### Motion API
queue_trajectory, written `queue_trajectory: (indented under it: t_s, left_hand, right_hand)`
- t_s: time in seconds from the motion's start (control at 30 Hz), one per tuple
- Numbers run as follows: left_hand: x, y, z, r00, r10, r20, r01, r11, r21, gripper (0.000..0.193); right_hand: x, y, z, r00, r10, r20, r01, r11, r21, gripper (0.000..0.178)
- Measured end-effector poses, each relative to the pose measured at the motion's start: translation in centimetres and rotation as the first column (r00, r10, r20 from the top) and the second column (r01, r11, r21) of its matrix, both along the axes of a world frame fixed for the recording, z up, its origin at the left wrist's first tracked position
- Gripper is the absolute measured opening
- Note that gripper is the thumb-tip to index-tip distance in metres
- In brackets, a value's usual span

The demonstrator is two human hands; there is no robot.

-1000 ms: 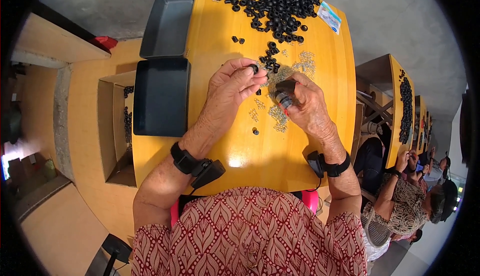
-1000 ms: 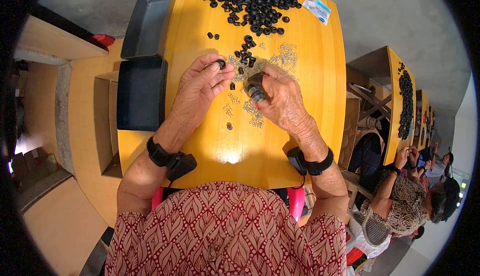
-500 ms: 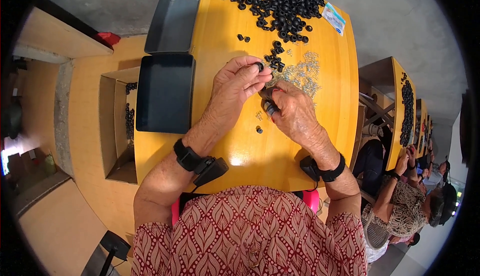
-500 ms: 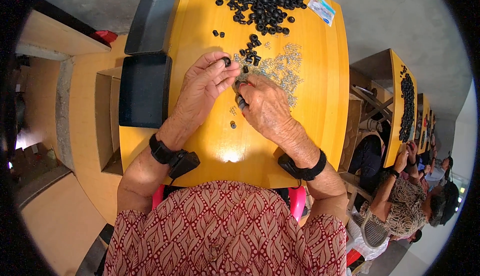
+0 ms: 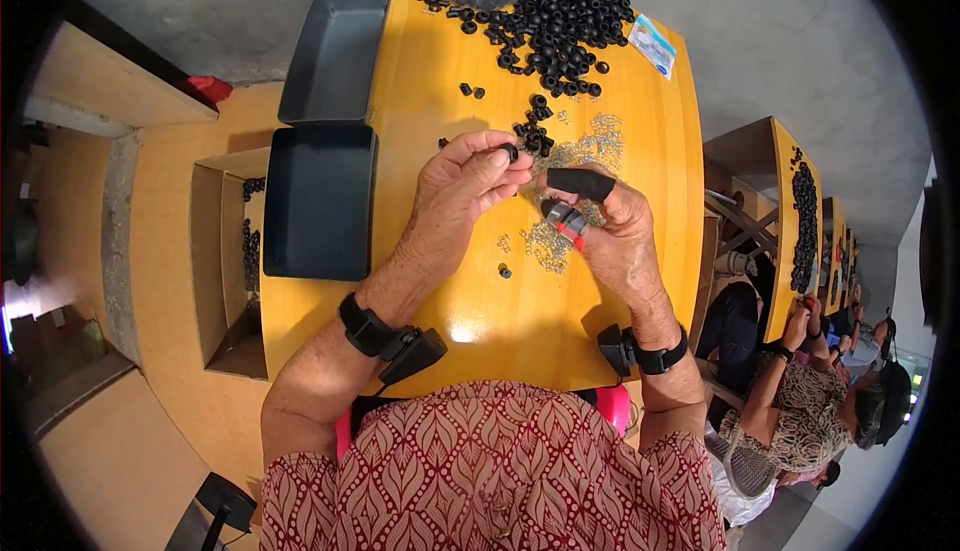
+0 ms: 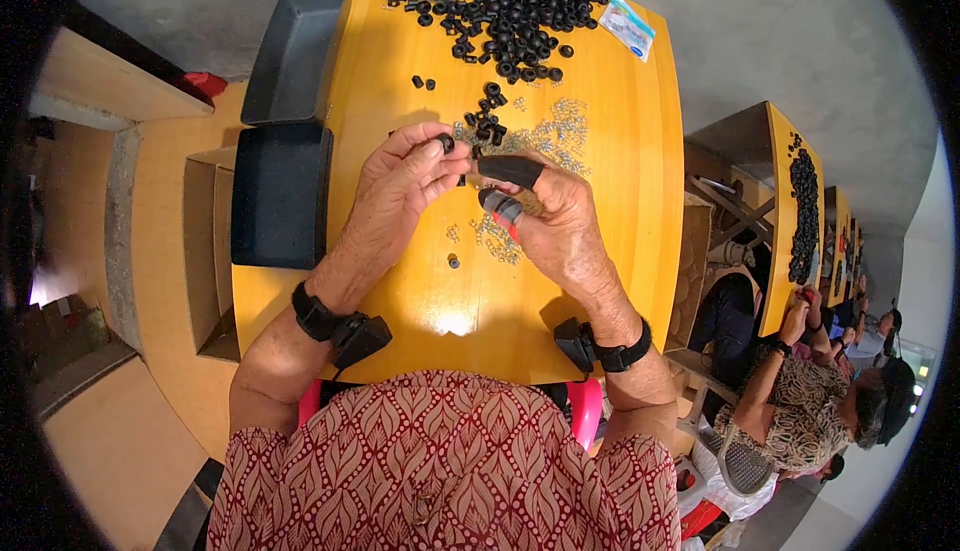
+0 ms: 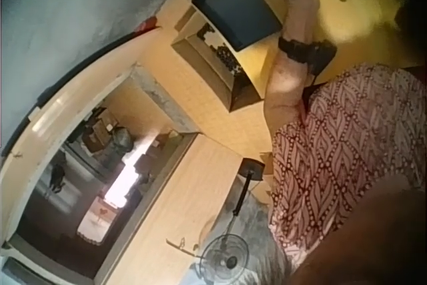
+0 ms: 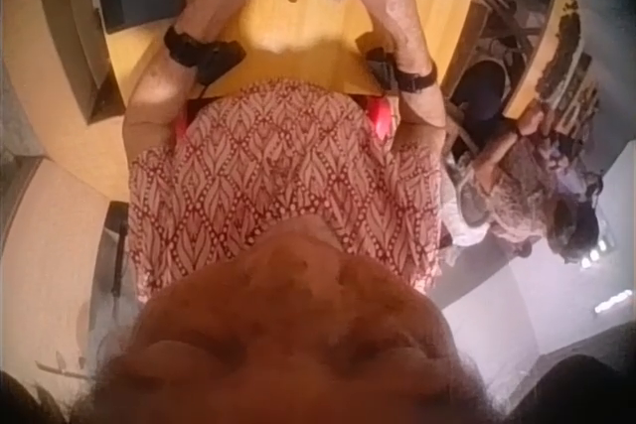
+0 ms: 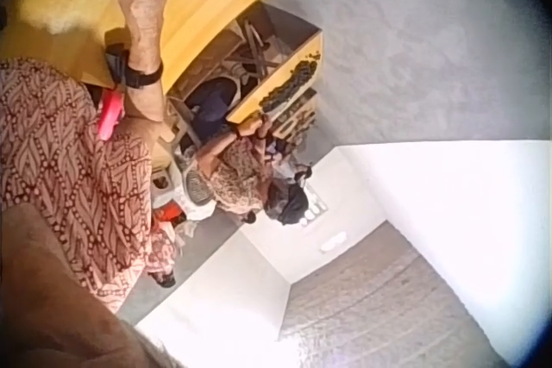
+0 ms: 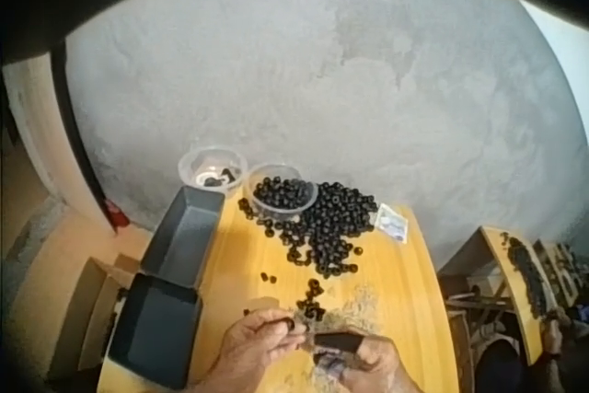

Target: The person assembles small rubber grommets by picking them up from the table and fitting them onto metal pins using a handheld tool.

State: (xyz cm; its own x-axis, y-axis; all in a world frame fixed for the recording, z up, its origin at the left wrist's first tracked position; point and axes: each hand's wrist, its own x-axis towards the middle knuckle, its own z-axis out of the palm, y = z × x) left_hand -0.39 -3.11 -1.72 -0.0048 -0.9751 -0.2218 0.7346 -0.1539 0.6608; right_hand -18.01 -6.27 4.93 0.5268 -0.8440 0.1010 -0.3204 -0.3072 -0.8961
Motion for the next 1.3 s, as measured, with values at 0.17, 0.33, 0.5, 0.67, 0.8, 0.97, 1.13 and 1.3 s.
queue_trajectory:
  t_s: [0.17,0.33,0.5,0.67,0.8,0.97,1.13,1.3]
  left_hand:
    - [-0.6,0.4,0.4,0.999,-0.029,0.045,0.030,0.999,-0.018,0.024]
    - [-1.1,0.4,0.1,0.986,0.076,0.149,-0.059,0.992,-0.114,0.023]
    - [-1.0,0.3,0.2,0.981,0.065,0.181,-0.051,0.995,-0.086,0.022]
    - [-1.0,0.2,-0.2,0.987,0.048,0.156,-0.041,0.998,-0.045,0.023]
    - [-0.9,0.3,0.0,0.981,0.019,0.193,-0.013,0.999,-0.032,0.022]
    - [-0.8,0.2,0.2,0.981,0.034,0.193,-0.024,0.998,-0.056,0.023]
    - [-0.7,0.2,-0.1,0.998,-0.028,-0.064,0.029,0.999,0.016,0.026]
    - [-0.8,0.2,-0.1,0.999,-0.024,-0.046,0.025,0.999,0.020,0.024]
  right_hand:
    - [0.4,-0.2,-0.3,0.998,0.008,-0.068,-0.028,0.955,-0.296,0.036]
    - [1.1,-0.4,-0.3,0.976,-0.026,-0.216,-0.092,0.851,-0.517,0.043]
    - [1.1,-0.5,-0.1,0.958,-0.019,-0.286,-0.129,0.864,-0.487,0.050]
    - [1.0,-0.3,-0.3,0.957,0.003,-0.290,-0.136,0.888,-0.439,0.056]
    - [1.1,-0.4,-0.3,0.960,0.014,-0.281,-0.113,0.933,-0.343,0.056]
    - [0.7,-0.4,-1.1,0.983,-0.004,-0.183,-0.071,0.912,-0.403,0.047]
    - [0.6,-0.1,-1.2,0.991,-0.071,-0.109,0.012,0.888,-0.459,0.034]
    - [0.2,-0.2,-1.5,0.993,-0.037,-0.108,-0.034,0.806,-0.591,0.024]
